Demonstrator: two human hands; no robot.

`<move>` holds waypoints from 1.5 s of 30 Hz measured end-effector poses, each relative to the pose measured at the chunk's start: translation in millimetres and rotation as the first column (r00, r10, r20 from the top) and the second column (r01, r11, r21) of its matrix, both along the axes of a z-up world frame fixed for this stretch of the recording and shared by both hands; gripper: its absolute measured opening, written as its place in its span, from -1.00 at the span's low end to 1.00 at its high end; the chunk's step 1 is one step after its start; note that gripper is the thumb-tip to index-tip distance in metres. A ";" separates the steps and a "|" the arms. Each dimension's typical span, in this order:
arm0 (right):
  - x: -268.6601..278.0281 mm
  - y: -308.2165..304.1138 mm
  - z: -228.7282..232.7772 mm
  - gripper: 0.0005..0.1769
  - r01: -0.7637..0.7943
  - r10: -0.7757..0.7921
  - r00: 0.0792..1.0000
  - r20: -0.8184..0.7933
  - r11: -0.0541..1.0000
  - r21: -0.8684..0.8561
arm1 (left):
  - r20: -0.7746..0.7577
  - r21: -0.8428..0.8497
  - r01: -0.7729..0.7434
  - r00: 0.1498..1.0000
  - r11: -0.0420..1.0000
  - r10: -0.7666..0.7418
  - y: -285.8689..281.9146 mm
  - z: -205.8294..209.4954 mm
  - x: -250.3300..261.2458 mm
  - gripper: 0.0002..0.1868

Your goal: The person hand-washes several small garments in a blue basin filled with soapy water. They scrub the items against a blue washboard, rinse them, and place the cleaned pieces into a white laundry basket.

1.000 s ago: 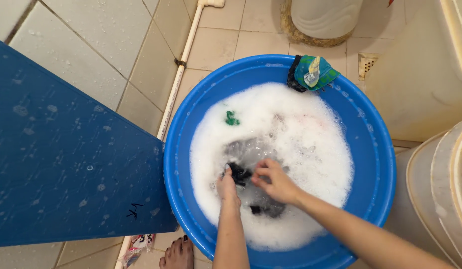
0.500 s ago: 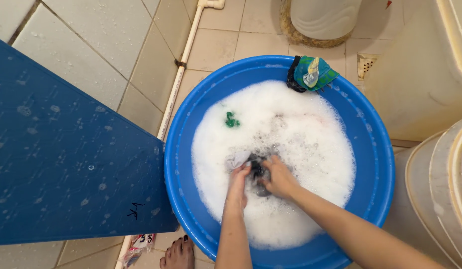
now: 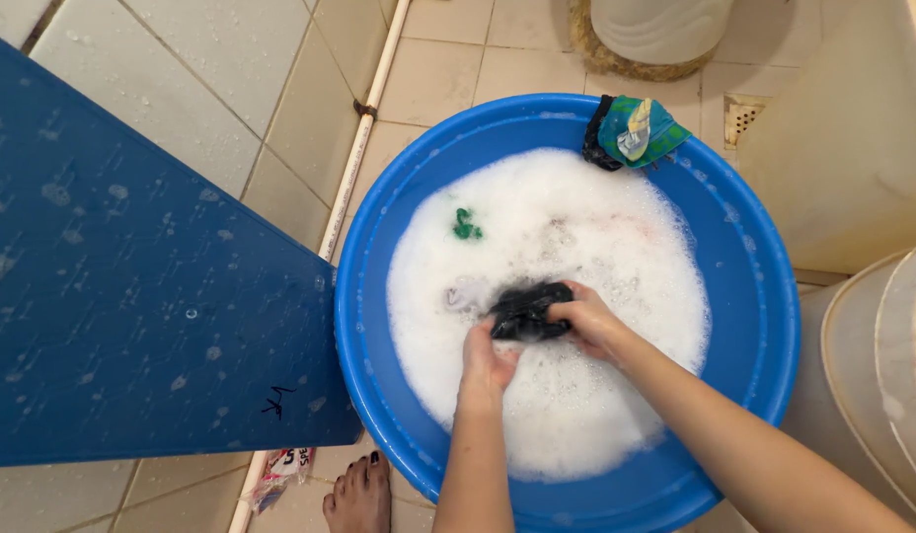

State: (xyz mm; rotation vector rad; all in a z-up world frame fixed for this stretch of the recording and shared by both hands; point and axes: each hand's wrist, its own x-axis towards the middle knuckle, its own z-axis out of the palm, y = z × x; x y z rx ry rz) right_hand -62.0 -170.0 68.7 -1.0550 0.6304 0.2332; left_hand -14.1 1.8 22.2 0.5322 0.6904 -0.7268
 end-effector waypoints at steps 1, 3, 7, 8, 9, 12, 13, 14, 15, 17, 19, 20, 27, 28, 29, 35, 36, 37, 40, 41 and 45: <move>1.5 1.4 -4.8 -0.49 -0.033 0.032 0.999 -0.006 0.972 -0.233 | -0.011 -0.029 0.027 1.000 0.999 -0.027 -2.7 3.9 -0.8 -0.65; 1.5 4.7 -14.9 -0.37 0.042 -0.032 0.999 0.028 0.878 -0.476 | -0.019 -0.047 0.085 0.996 0.995 -0.086 -4.7 11.9 -3.0 -0.69; -1.4 10.6 -22.0 -0.48 -0.178 0.147 0.968 -0.204 0.973 -0.145 | 0.007 -0.035 0.113 0.994 0.993 -0.113 11.3 10.9 8.6 -0.75; -2.1 11.0 -19.3 -0.51 -0.169 0.150 0.977 -0.155 0.978 -0.119 | 0.018 -0.042 0.095 0.995 0.995 -0.094 15.0 6.2 13.4 -0.75; -3.5 11.7 -15.1 -0.53 -0.161 0.151 0.983 -0.105 0.983 -0.091 | 0.010 -0.007 0.079 0.997 0.997 -0.079 17.7 0.2 17.2 -0.75; -8.6 14.0 -1.4 -0.54 -0.083 0.074 0.995 0.061 0.981 0.175 | 0.016 0.059 0.051 0.999 0.997 -0.052 14.8 -19.2 20.3 -0.75; -10.1 14.2 2.2 -0.52 -0.055 0.023 0.994 0.109 0.953 0.297 | 0.036 0.060 0.058 0.997 0.997 -0.061 11.7 -22.9 18.4 -0.74; -10.7 16.5 4.3 -0.58 -0.039 0.006 0.996 0.086 0.920 0.389 | 0.058 0.065 0.066 0.996 0.996 -0.070 9.9 -24.2 16.3 -0.73; -10.6 17.4 5.3 -0.62 -0.021 -0.010 0.998 0.062 0.878 0.478 | 0.109 0.200 0.096 0.987 0.975 -0.119 7.9 -22.7 13.9 -0.72; -5.3 16.6 3.9 -0.62 0.001 -0.025 0.999 0.047 0.895 0.447 | 0.194 0.461 0.121 0.953 0.879 -0.233 4.6 -12.4 13.3 -0.69; -1.6 10.0 -1.6 -0.57 0.020 -0.033 0.997 0.063 0.980 0.196 | 0.414 0.422 0.011 0.887 0.906 -0.204 4.2 2.3 13.1 -0.58; -1.4 4.0 -5.5 -0.61 -0.161 0.170 0.985 0.044 0.974 -0.161 | 0.515 0.392 -0.036 0.836 0.919 -0.187 3.9 8.0 11.1 -0.49; -1.5 -25.1 -2.3 -0.75 -0.586 0.534 0.780 -0.327 0.436 -0.683 | 0.267 0.962 -0.127 0.613 0.241 -0.743 10.7 -11.0 3.1 -0.58; -1.4 -21.8 6.6 -0.72 -0.530 0.409 0.841 -0.354 0.489 -0.693 | 0.221 0.974 -0.123 0.719 0.193 -0.659 15.5 -19.0 1.7 -0.59; -1.9 -15.6 17.7 -0.75 -0.480 0.343 0.874 -0.344 0.501 -0.720 | 0.176 0.983 -0.113 0.810 0.145 -0.559 19.4 -26.3 0.0 -0.60; -19.9 55.3 88.3 -0.67 0.458 0.538 0.561 0.629 0.432 -0.777 | 0.156 0.177 0.226 0.954 0.958 -0.254 3.4 -40.3 -1.0 -0.56; -27.8 71.3 91.6 -0.67 0.464 0.487 0.505 0.713 0.543 -0.700 | 0.165 0.066 0.219 0.960 0.973 -0.227 -4.8 -39.8 -6.3 -0.58; -33.5 82.1 92.1 -0.61 0.387 0.499 0.582 0.643 0.525 -0.758 | 0.149 -0.022 0.215 0.966 0.976 -0.209 -11.8 -39.1 -11.2 -0.60; -28.0 93.9 78.1 -0.54 0.267 0.491 0.737 0.465 0.420 -0.867 | 0.102 -0.109 0.227 0.971 0.968 -0.216 -21.2 -35.5 -26.0 -0.64; -19.7 85.9 71.0 -0.60 0.315 0.465 0.763 0.449 0.340 -0.886 | 0.084 -0.124 0.236 0.970 0.964 -0.227 -22.5 -33.4 -28.8 -0.66; 29.2 9.0 38.6 -0.56 0.175 0.063 0.978 0.198 0.260 -0.949 | 0.138 -0.298 0.260 0.964 0.919 -0.227 -25.4 -20.8 -16.8 -0.69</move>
